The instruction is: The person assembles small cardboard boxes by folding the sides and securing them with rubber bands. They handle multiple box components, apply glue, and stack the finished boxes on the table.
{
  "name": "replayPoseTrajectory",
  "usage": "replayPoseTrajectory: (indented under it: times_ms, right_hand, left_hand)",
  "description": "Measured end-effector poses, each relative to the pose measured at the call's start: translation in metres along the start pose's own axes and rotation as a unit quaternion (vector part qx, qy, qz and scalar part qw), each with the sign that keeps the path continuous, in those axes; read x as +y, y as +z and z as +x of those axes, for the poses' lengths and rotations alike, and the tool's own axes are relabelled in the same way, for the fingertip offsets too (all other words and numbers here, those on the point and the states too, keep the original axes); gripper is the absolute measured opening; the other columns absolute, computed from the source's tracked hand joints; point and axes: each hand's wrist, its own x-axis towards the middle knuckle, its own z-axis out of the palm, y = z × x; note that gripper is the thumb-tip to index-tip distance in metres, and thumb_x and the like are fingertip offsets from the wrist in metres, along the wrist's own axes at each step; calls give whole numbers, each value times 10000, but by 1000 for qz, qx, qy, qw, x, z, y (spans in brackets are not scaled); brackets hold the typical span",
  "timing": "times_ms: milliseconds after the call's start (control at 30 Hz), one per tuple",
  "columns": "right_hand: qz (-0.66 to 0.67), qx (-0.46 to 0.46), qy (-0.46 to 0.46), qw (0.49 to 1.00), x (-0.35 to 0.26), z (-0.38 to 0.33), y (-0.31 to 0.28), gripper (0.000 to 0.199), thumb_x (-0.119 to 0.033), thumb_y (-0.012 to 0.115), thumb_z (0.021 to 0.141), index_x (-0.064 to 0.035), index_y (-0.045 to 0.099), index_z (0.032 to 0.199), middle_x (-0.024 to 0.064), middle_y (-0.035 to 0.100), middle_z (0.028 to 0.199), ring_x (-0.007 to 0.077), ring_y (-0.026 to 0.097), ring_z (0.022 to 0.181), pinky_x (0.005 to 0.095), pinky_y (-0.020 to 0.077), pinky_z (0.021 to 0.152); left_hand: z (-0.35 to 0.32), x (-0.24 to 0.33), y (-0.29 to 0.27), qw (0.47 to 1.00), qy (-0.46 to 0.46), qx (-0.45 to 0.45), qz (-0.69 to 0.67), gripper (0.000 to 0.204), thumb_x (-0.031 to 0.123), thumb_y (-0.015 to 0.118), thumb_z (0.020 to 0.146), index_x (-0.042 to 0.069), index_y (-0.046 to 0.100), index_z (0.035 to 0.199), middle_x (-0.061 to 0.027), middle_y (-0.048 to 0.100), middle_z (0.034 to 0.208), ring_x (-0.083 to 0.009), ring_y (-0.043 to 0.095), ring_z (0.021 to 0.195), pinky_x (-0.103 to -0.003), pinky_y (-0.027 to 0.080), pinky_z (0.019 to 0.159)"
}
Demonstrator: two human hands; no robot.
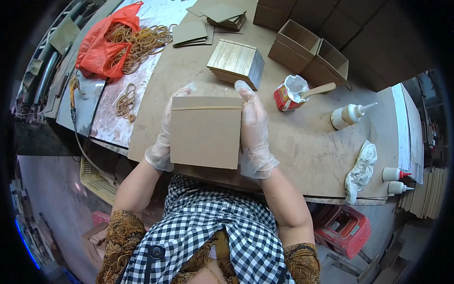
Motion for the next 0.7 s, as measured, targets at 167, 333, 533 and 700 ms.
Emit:
replayPoseTrajectory:
  times_ms: [167,333,533,700]
  right_hand:
    - [146,-52,-99,983,-5,-10,2,607,-259,518,928,18,364,1446,179,546,1312,264,514,1279,370,410,1084]
    - [153,-101,-242,953,6,-19,-6,548,-59,520,856,-23,430,1395,182,522,1388,284,466,1335,440,346,1137]
    - [176,-37,-206,962,16,-25,-3,378,67,497,873,-9,508,1243,182,579,1297,261,585,1202,413,433,1074]
    - [153,65,-147,975,17,-16,6,363,43,477,845,16,524,1204,170,671,1136,234,670,1027,382,560,915]
  left_hand:
    - [-6,41,29,995,101,-3,-21,473,260,484,1032,64,372,1448,-80,602,1223,-131,595,1053,-286,516,908]
    - [-17,52,20,968,218,-110,63,530,49,458,1000,89,274,1496,-136,505,1359,-240,484,1266,-402,351,1120]
    - [-34,54,11,984,161,-55,48,497,-33,515,944,56,355,1406,-148,575,1261,-218,548,1193,-370,404,1070]
    - [-21,63,21,998,56,36,4,451,-79,505,867,25,434,1300,-93,628,1066,-150,594,1026,-297,465,954]
